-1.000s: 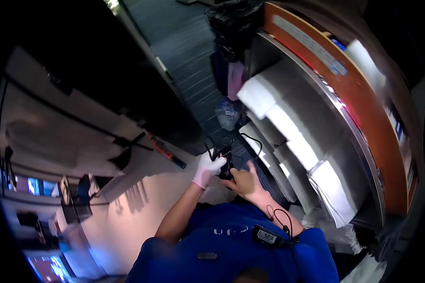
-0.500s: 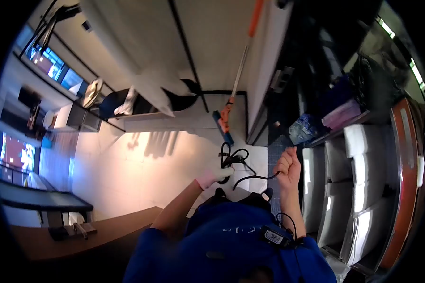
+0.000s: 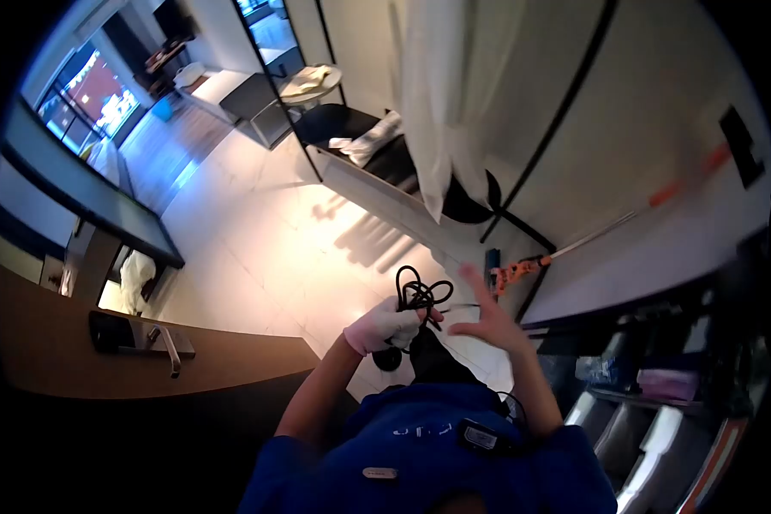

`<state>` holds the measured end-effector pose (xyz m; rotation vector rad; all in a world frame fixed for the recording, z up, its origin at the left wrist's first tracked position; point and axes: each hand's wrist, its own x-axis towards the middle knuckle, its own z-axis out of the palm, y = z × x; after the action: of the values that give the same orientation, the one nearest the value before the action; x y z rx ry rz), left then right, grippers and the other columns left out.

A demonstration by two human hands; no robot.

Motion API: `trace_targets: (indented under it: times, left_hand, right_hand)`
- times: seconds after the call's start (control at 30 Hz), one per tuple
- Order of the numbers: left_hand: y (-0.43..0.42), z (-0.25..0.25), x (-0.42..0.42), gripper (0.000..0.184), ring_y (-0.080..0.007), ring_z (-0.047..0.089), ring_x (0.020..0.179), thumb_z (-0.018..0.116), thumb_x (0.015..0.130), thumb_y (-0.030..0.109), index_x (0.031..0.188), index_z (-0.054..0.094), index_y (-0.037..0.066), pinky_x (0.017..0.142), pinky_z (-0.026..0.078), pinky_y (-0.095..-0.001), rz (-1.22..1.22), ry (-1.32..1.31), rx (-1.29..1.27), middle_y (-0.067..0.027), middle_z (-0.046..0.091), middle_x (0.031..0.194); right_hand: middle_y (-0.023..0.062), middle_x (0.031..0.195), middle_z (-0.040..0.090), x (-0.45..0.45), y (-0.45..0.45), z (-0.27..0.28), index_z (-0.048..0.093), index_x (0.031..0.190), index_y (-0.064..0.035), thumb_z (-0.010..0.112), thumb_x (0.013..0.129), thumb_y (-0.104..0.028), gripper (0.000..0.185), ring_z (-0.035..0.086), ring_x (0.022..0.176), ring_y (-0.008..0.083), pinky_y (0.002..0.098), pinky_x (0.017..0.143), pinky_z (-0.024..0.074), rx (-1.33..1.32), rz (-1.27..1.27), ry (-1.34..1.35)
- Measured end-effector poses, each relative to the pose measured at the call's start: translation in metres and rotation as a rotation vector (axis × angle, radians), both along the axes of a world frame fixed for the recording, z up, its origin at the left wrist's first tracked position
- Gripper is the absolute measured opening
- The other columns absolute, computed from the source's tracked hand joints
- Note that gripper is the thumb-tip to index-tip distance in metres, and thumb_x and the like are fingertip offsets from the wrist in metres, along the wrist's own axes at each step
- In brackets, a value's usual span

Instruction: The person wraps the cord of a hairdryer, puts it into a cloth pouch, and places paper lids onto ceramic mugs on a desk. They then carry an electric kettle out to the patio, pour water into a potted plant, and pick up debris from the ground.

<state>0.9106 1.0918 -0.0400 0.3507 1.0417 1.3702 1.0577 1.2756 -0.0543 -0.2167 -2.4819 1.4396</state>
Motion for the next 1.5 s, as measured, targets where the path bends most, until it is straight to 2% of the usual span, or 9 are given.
trace_targets:
  times: [0.17, 0.4, 0.6, 0.9, 1.0, 1.1, 1.23, 1.37, 1.5]
  left_hand:
    - [-0.013, -0.019, -0.083, 0.018, -0.0029, 0.025, 0.039, 0.048, 0.091, 0.018, 0.096, 0.054, 0.001, 0.038, 0.021, -0.0205, 0.284, -0.215, -0.045, 0.0073, 0.029, 0.052]
    - [-0.001, -0.009, -0.167, 0.019, -0.0039, 0.028, 0.04, 0.053, 0.089, 0.022, 0.083, 0.055, 0.004, 0.038, 0.021, -0.0217, 0.57, 0.005, -0.357, 0.0075, 0.034, 0.053]
    - [0.0, -0.029, -0.219, 0.037, -0.0231, 0.057, 0.061, 0.067, 0.069, 0.03, 0.084, 0.06, -0.002, 0.062, 0.046, -0.0359, 0.201, 1.006, -0.59, -0.0139, 0.059, 0.068]
    - [-0.034, 0.013, -0.325, 0.022, -0.0093, 0.045, 0.045, 0.062, 0.076, 0.019, 0.064, 0.057, 0.001, 0.044, 0.034, -0.0249, 0.466, 0.583, -0.548, -0.0002, 0.049, 0.053]
    - [-0.039, 0.019, -0.342, 0.019, -0.0101, 0.041, 0.053, 0.058, 0.074, 0.018, 0.063, 0.055, 0.003, 0.05, 0.033, -0.0281, 0.341, 0.58, -0.529, -0.0001, 0.048, 0.056]
    - [-0.048, 0.048, -0.364, 0.016, -0.0083, 0.043, 0.055, 0.055, 0.076, 0.019, 0.071, 0.057, 0.004, 0.048, 0.032, -0.0237, 0.2, 0.416, -0.494, 0.0009, 0.047, 0.06]
    - [-0.087, 0.008, -0.405, 0.009, -0.0066, 0.045, 0.052, 0.056, 0.079, 0.012, 0.086, 0.053, 0.006, 0.044, 0.037, -0.0204, 0.295, -0.067, -0.154, 0.0011, 0.047, 0.067]
    - [-0.111, 0.01, -0.411, 0.005, -0.0086, 0.047, 0.048, 0.054, 0.077, 0.009, 0.078, 0.056, 0.004, 0.04, 0.035, -0.0193, 0.147, 0.219, -0.2, -0.0026, 0.051, 0.06]
    - [-0.127, 0.006, -0.45, 0.014, -0.0103, 0.05, 0.058, 0.054, 0.08, 0.013, 0.087, 0.057, 0.001, 0.055, 0.042, -0.0244, -0.006, 0.08, -0.172, -0.0014, 0.055, 0.066]
  right_hand:
    - [0.0009, 0.071, 0.058, -0.115, 0.024, -0.028, 0.053, 0.101, -0.0062, 0.06, 0.086, -0.015, 0.019, 0.052, 0.056, 0.0066, 0.0207, 0.047, 0.0376, -0.511, 0.259, -0.412]
    - [0.0079, 0.076, 0.058, -0.246, 0.053, -0.054, 0.06, 0.076, -0.0061, 0.068, 0.073, -0.021, 0.018, 0.058, 0.082, 0.0215, 0.0344, 0.074, 0.0444, 0.291, 0.451, -0.049]
    - [0.0128, 0.065, 0.055, -0.344, 0.033, -0.011, 0.054, 0.075, 0.0004, 0.068, 0.074, -0.019, 0.024, 0.055, 0.061, 0.0257, 0.0326, 0.057, 0.0436, -0.015, 0.686, -0.091]
    - [0.0055, 0.076, 0.065, -0.391, 0.112, -0.123, 0.065, 0.094, 0.0001, 0.063, 0.083, -0.017, 0.021, 0.053, 0.059, 0.0107, 0.0256, 0.057, 0.0437, -0.059, 0.09, -0.247]
    - [0.0142, 0.122, 0.055, -0.407, 0.062, -0.06, 0.049, 0.126, -0.0033, 0.066, 0.081, -0.021, 0.051, 0.054, 0.11, 0.0219, 0.031, 0.092, 0.0415, 0.041, 0.361, -0.258]
    - [0.0188, 0.145, 0.021, -0.453, -0.027, -0.017, 0.007, 0.145, -0.0122, 0.075, 0.072, -0.017, 0.1, 0.031, 0.13, 0.0307, 0.0404, 0.105, 0.0281, -0.77, 0.575, -0.074]
    - [0.0083, 0.094, 0.062, -0.51, -0.115, 0.031, 0.033, 0.136, -0.0052, 0.064, 0.081, -0.004, 0.063, 0.059, 0.084, 0.009, 0.0216, 0.074, 0.0463, -1.016, 0.362, 0.047]
    - [0.0022, 0.058, 0.049, -0.547, -0.153, 0.046, 0.059, 0.097, 0.0007, 0.054, 0.089, -0.011, 0.014, 0.049, 0.049, 0.0094, 0.0208, 0.047, 0.039, -0.895, 0.614, -0.05]
    - [-0.0051, 0.052, 0.022, -0.583, -0.166, 0.056, 0.036, 0.059, -0.0143, 0.046, 0.094, -0.04, 0.044, 0.02, 0.038, 0.0062, 0.0218, 0.034, 0.0167, -1.523, 0.25, -0.199]
